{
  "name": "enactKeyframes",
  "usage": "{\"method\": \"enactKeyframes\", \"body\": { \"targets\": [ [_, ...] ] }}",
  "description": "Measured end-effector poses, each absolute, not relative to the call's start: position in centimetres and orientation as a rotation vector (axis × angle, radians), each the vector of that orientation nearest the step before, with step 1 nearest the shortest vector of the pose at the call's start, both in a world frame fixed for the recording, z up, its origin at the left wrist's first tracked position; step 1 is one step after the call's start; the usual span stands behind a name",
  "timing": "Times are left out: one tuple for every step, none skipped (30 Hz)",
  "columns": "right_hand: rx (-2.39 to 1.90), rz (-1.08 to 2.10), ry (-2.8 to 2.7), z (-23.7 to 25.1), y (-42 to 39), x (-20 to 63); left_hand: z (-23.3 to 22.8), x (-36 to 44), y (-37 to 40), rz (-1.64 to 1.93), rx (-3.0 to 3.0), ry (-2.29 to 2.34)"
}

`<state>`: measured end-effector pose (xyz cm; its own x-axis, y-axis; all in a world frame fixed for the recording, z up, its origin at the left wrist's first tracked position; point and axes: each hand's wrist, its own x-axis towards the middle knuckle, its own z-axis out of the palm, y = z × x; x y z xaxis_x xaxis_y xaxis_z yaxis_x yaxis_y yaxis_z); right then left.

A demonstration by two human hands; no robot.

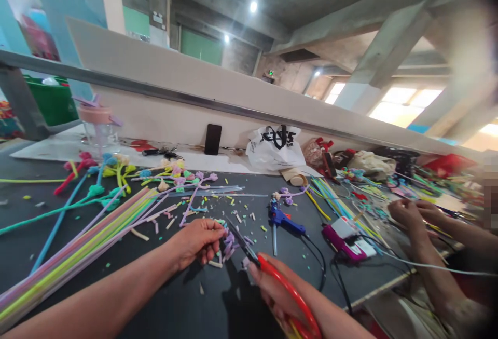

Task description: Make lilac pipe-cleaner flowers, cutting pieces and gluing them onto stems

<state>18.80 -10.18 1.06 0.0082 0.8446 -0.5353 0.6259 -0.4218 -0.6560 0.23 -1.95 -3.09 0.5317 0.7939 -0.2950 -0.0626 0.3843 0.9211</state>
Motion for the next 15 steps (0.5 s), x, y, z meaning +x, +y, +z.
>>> {"method": "enactKeyframes", "body": {
  "targets": [
    [-2.056,1.411,-1.517,1.4,-10.3,18.9,-3.1,0.2,-1.9,0.653,1.032,0.842],
    [-2.056,1.413,-1.526,1.6,-10.5,18.9,-3.1,0.3,-1.9,0.665,1.023,0.835],
    [-2.053,1.392,-1.554,1.8,-10.6,18.9,-3.1,0.3,-1.9,0.675,1.016,0.830],
    [-2.058,1.356,-1.586,1.9,-10.6,18.8,-3.1,0.4,-1.9,0.685,1.012,0.825],
    [-2.065,1.322,-1.619,2.0,-10.6,18.8,-3.1,0.5,-1.9,0.691,1.011,0.820],
    [-2.070,1.291,-1.655,1.9,-10.6,18.7,-3.2,0.5,-2.0,0.696,1.016,0.817],
    [-2.069,1.256,-1.696,1.9,-10.5,18.7,-3.2,0.6,-2.0,0.700,1.022,0.816],
    [-2.060,1.219,-1.739,1.8,-10.4,18.7,-3.2,0.6,-2.0,0.703,1.028,0.820],
    [-2.039,1.190,-1.777,1.6,-10.3,18.6,-3.2,0.6,-2.0,0.701,1.031,0.826],
    [-2.020,1.166,-1.797,1.5,-10.2,18.7,-3.2,0.6,-2.0,0.694,1.033,0.831],
    [-2.009,1.155,-1.800,1.3,-10.2,18.7,-3.3,0.6,-2.0,0.685,1.032,0.831],
    [-2.005,1.156,-1.791,1.1,-10.2,18.8,-3.3,0.5,-2.0,0.676,1.030,0.825],
    [-2.007,1.173,-1.775,1.0,-10.2,18.9,-3.3,0.5,-1.9,0.668,1.027,0.819],
    [-2.014,1.194,-1.759,0.9,-10.2,19.0,-3.3,0.4,-1.9,0.663,1.023,0.811],
    [-2.021,1.214,-1.754,0.8,-10.2,19.1,-3.3,0.4,-1.8,0.662,1.020,0.806]
  ]
}}
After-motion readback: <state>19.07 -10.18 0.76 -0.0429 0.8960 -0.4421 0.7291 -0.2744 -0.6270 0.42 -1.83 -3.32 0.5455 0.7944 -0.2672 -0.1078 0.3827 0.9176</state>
